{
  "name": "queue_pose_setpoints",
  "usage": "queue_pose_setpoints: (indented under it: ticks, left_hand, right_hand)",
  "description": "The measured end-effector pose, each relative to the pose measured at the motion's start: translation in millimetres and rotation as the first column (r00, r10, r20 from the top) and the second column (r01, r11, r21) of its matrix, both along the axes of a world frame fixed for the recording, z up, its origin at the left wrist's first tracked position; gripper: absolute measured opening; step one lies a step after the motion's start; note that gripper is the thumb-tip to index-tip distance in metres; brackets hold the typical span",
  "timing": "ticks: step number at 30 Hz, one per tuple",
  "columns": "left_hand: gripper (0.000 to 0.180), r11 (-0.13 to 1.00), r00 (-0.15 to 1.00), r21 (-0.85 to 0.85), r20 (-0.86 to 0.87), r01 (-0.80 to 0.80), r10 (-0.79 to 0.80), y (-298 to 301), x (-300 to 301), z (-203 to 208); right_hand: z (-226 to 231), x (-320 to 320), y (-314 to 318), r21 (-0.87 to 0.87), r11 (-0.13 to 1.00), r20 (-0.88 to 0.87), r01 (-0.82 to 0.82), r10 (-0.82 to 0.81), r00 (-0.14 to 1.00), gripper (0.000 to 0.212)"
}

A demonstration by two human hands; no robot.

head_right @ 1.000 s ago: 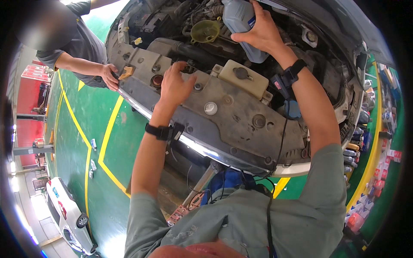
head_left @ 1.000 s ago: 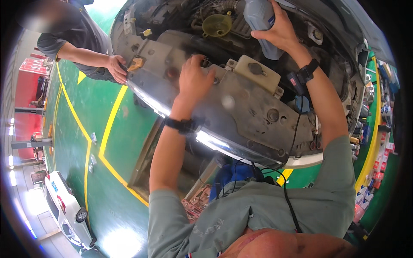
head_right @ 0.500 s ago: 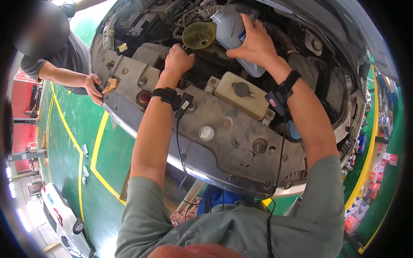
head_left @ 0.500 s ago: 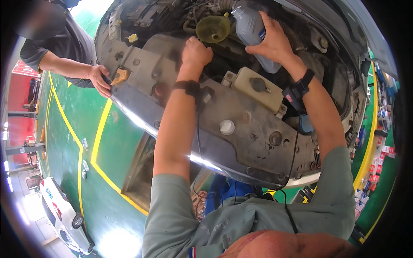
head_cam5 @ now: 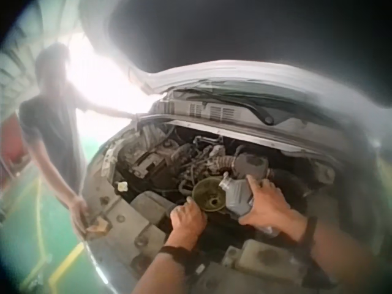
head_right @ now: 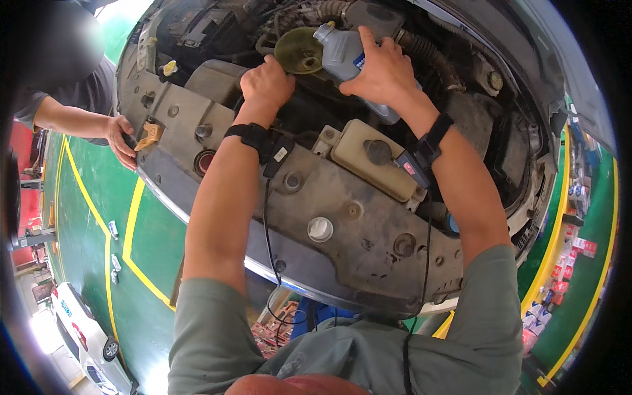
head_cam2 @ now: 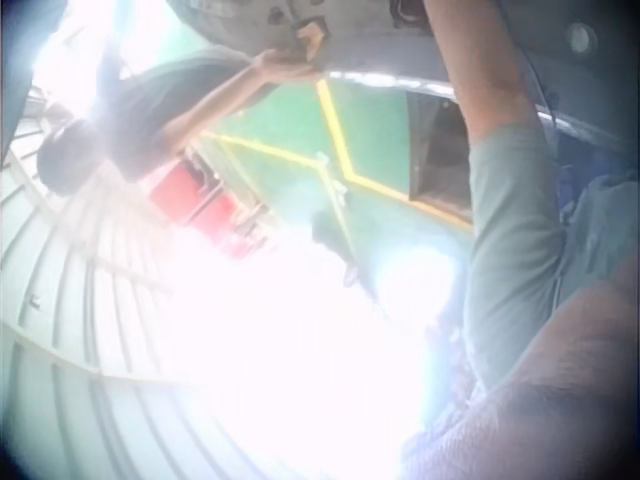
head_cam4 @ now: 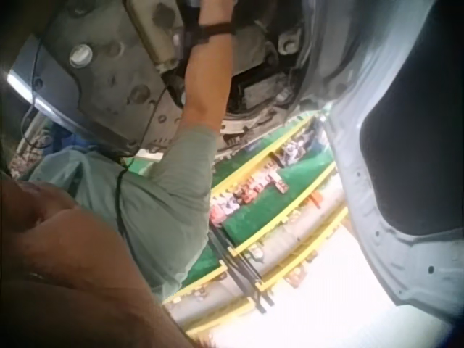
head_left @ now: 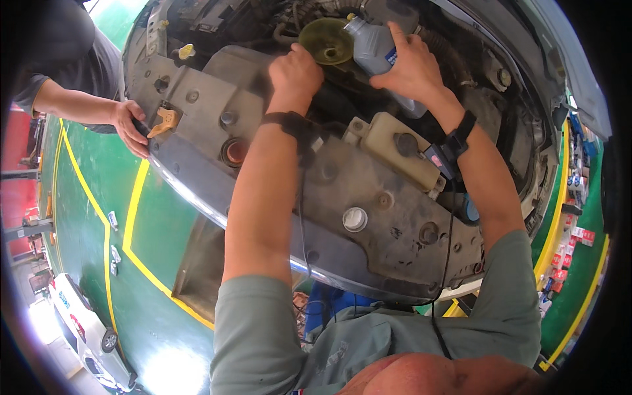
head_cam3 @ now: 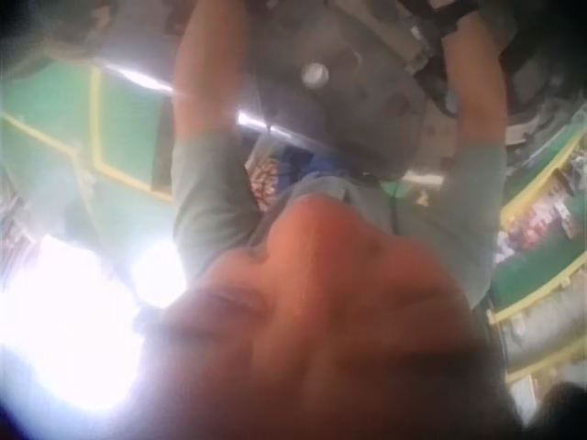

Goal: The person opens a bottle of engine oil and pours it into the car's engine using a funnel. They repeat this process with a second bottle, then close the first bottle and place it on the car's front grille.

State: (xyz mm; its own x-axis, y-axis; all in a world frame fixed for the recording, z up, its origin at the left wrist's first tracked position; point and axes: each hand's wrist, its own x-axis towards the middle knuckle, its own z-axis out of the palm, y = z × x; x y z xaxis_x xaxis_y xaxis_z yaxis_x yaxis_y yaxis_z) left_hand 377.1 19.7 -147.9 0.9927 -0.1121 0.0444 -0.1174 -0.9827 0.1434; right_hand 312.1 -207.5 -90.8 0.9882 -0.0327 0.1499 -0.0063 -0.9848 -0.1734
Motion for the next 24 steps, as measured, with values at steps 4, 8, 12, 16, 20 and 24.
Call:
queue_pose_setpoints:
  ticks: [4,8,12,16,20,24]
  left_hand:
    - [0.037,0.996,0.999,-0.076,0.001,-0.036,0.036,5,5,-2]
    - [0.029,0.994,0.998,-0.087,-0.001,-0.07,0.07,5,8,0]
    - [0.031,0.989,0.995,-0.11,0.022,-0.094,0.097,8,9,-5]
    - [0.034,0.989,0.995,-0.119,0.036,-0.088,0.093,8,9,-6]
    - [0.036,0.991,0.994,-0.111,0.069,-0.076,0.084,7,12,-10]
    - [0.038,0.992,0.993,-0.085,0.076,-0.088,0.095,14,13,-17]
  right_hand:
    - [-1,4,7,-0.023,1.0,-0.028,0.005,-0.005,1.0,0.123]
    - [-7,7,10,-0.096,0.995,-0.025,0.011,-0.014,1.0,0.122]
    - [-5,9,11,-0.156,0.988,-0.05,0.013,-0.021,0.999,0.121]
    - [-2,8,14,-0.181,0.983,-0.048,0.024,-0.033,0.998,0.117]
    - [25,0,25,-0.133,0.99,-0.204,0.051,-0.078,0.976,0.123]
    - [60,-10,50,-0.091,0.993,-0.356,0.08,-0.108,0.928,0.121]
